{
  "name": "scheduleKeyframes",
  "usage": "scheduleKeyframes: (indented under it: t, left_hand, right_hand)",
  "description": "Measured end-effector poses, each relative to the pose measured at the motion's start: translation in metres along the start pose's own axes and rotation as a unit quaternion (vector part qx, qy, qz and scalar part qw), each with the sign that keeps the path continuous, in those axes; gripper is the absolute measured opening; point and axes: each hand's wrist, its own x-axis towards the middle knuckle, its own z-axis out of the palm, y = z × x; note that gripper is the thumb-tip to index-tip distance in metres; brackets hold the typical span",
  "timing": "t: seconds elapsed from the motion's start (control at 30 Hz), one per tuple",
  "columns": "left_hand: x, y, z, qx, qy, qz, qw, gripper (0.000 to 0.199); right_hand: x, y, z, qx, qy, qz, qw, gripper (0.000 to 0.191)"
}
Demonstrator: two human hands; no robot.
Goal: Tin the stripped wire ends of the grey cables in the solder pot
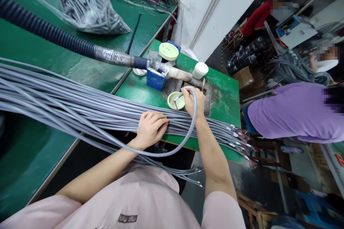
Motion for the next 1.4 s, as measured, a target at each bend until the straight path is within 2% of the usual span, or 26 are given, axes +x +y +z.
scheduleKeyframes:
  t: [0.13, 0.3, 0.5, 0.7, 1.03, 1.4]
  left_hand:
    - [0.000, 0.000, 0.000, 0.003, 0.008, 0.004, 1.000, 0.012]
    - [0.000, -0.001, 0.000, 0.009, 0.013, 0.010, 1.000, 0.011]
    - [0.001, -0.002, 0.001, 0.010, 0.013, 0.011, 1.000, 0.011]
    - [0.000, -0.002, 0.001, 0.003, 0.010, 0.009, 1.000, 0.013]
    - [-0.001, -0.002, 0.003, 0.003, 0.023, 0.005, 1.000, 0.013]
    - [-0.002, -0.002, 0.004, 0.005, 0.020, 0.001, 1.000, 0.013]
  right_hand:
    - [0.001, -0.004, -0.006, 0.005, 0.017, 0.000, 1.000, 0.022]
    - [0.008, -0.007, -0.028, 0.024, 0.066, 0.011, 0.998, 0.022]
    - [0.024, 0.013, -0.049, -0.003, 0.112, -0.002, 0.994, 0.022]
    - [0.035, 0.041, -0.041, -0.058, 0.124, 0.026, 0.990, 0.024]
    - [0.046, 0.065, -0.029, -0.097, 0.093, 0.073, 0.988, 0.026]
    - [0.050, 0.085, -0.015, -0.128, 0.087, 0.054, 0.986, 0.027]
